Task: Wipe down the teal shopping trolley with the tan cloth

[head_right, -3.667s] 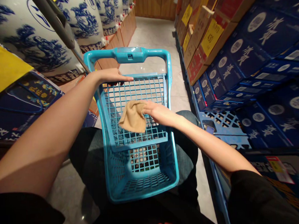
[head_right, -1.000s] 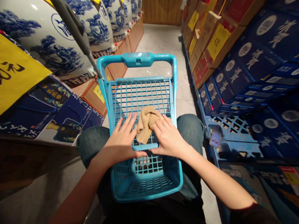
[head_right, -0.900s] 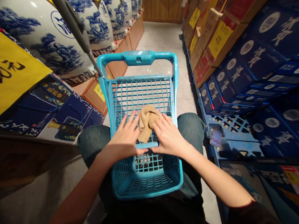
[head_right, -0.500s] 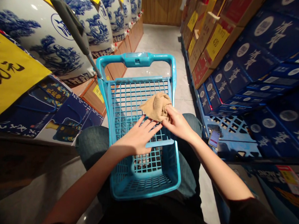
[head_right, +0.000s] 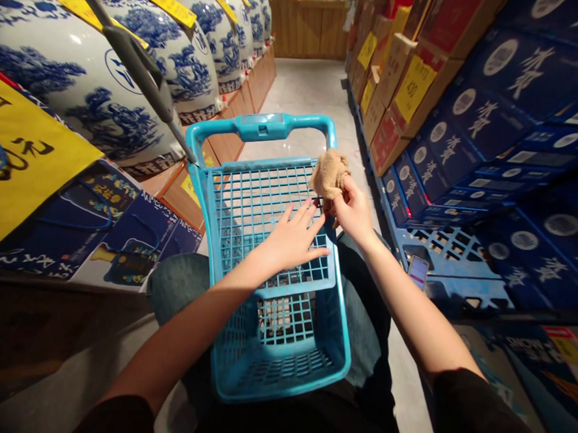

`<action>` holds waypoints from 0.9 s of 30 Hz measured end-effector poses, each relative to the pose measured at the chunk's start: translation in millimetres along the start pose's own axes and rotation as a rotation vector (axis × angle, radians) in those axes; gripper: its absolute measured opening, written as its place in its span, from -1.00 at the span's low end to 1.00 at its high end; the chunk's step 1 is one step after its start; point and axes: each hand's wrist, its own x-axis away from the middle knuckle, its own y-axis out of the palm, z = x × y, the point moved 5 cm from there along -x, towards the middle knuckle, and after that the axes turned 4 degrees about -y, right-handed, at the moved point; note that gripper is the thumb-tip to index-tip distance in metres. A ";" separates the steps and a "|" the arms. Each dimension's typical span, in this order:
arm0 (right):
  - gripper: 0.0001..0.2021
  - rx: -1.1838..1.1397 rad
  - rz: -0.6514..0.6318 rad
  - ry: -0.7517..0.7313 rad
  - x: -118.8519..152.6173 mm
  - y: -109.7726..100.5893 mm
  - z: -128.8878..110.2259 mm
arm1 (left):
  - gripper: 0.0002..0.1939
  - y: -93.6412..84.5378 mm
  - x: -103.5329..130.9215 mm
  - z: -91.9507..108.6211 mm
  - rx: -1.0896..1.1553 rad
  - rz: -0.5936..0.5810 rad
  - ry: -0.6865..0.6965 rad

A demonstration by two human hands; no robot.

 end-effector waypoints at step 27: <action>-0.64 0.925 -0.479 -0.285 -115.7 141.5 2.8 | -0.54 -13.1 -1.1 -90.6 0.342 0.050 -0.201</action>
